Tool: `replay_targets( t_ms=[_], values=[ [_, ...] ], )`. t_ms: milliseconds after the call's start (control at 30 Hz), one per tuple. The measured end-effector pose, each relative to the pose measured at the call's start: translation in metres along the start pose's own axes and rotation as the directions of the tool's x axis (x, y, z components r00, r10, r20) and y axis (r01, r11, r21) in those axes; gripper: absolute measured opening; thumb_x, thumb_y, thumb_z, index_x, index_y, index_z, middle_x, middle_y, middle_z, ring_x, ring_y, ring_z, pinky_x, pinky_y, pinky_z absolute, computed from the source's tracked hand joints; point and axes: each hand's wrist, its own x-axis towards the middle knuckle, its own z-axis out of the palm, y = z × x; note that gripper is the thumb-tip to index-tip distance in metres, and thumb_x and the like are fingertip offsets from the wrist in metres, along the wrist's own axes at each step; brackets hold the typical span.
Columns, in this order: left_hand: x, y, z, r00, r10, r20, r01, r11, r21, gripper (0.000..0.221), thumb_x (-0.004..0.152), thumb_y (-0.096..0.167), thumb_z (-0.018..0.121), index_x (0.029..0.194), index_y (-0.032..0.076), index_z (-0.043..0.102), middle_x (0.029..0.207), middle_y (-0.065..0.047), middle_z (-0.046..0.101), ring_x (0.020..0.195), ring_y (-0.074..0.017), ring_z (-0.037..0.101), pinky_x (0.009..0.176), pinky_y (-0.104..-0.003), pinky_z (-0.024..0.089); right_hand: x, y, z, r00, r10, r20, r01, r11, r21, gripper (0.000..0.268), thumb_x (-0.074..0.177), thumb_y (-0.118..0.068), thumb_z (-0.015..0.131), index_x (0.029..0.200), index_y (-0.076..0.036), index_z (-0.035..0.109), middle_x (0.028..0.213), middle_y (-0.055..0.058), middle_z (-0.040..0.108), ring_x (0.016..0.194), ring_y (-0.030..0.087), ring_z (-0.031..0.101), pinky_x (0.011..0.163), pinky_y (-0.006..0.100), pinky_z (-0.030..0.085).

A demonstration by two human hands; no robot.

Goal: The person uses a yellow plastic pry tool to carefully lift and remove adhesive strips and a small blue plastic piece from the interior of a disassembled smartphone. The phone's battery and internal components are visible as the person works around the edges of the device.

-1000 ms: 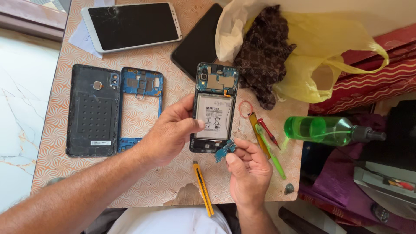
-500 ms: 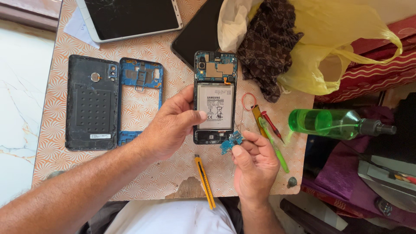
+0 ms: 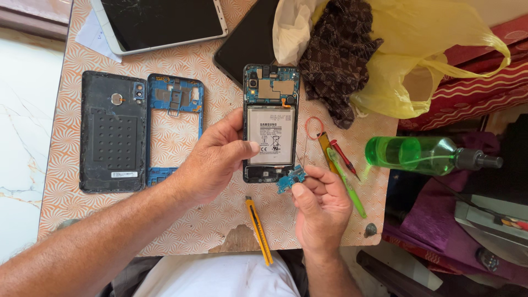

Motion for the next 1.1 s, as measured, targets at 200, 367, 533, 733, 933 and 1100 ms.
replay_targets(
  t_ms=[200,367,533,733,933,1100],
  values=[
    [-0.0007,-0.0004,0.0005,1.0,0.005,0.019,-0.004,0.999,-0.049,0.05,0.09,-0.003,0.055,0.14,0.001,0.054,0.121,-0.01,0.07,0.109,-0.0138,0.066,0.096,-0.03,0.054,-0.002,0.0006,0.0006,1.0,-0.005,0.012,0.005,1.0,-0.006,0.04,0.088,0.008,0.074,0.125,0.008,0.061,0.097,0.013,0.074,0.078,0.01,0.065,0.068,0.022,0.05],
    [-0.0002,-0.0003,0.0009,0.999,0.012,0.034,-0.009,0.996,-0.088,0.05,0.09,-0.003,0.054,0.14,0.0,0.054,0.122,-0.011,0.069,0.111,-0.0153,0.066,0.1,-0.033,0.053,-0.0021,0.0016,-0.0004,0.998,-0.03,0.053,0.031,0.999,-0.014,0.046,0.089,0.009,0.076,0.132,0.009,0.06,0.095,0.011,0.072,0.081,0.01,0.065,0.073,0.021,0.05],
    [0.0007,0.0012,0.0029,1.0,-0.004,0.028,0.006,0.996,-0.084,0.052,0.087,-0.005,0.053,0.139,0.0,0.055,0.123,-0.01,0.069,0.112,-0.0157,0.065,0.1,-0.034,0.051,-0.0017,-0.0002,0.0015,0.998,0.011,0.065,-0.013,1.0,0.025,0.044,0.087,0.008,0.073,0.129,0.01,0.059,0.098,0.014,0.074,0.088,0.015,0.07,0.083,0.027,0.056],
    [0.0005,0.0016,0.0041,0.999,-0.031,0.022,0.033,0.993,-0.11,0.05,0.088,-0.005,0.053,0.137,-0.002,0.056,0.12,-0.012,0.07,0.11,-0.0166,0.066,0.1,-0.035,0.052,-0.0028,0.0015,0.0012,0.998,0.035,0.06,-0.036,0.999,0.016,0.045,0.086,0.009,0.073,0.129,0.011,0.058,0.097,0.014,0.074,0.088,0.017,0.071,0.085,0.03,0.057],
    [0.0006,0.0002,0.0028,0.999,-0.034,0.036,0.038,0.993,-0.113,0.049,0.088,-0.004,0.053,0.136,-0.002,0.056,0.119,-0.012,0.07,0.11,-0.0168,0.066,0.1,-0.036,0.052,-0.0063,0.0003,0.0022,0.996,0.062,0.059,-0.062,0.998,0.001,0.051,0.084,0.009,0.073,0.131,0.009,0.054,0.092,0.014,0.074,0.085,0.017,0.071,0.084,0.03,0.056],
    [-0.0003,0.0007,0.0037,0.998,-0.046,0.034,0.049,0.993,-0.107,0.05,0.087,-0.003,0.053,0.136,-0.002,0.056,0.119,-0.011,0.07,0.11,-0.0162,0.067,0.1,-0.036,0.052,-0.0073,0.0011,0.0015,0.995,0.088,0.051,-0.087,0.996,-0.015,0.053,0.084,0.009,0.074,0.132,0.008,0.053,0.09,0.013,0.074,0.084,0.017,0.071,0.083,0.03,0.056]
  ],
)
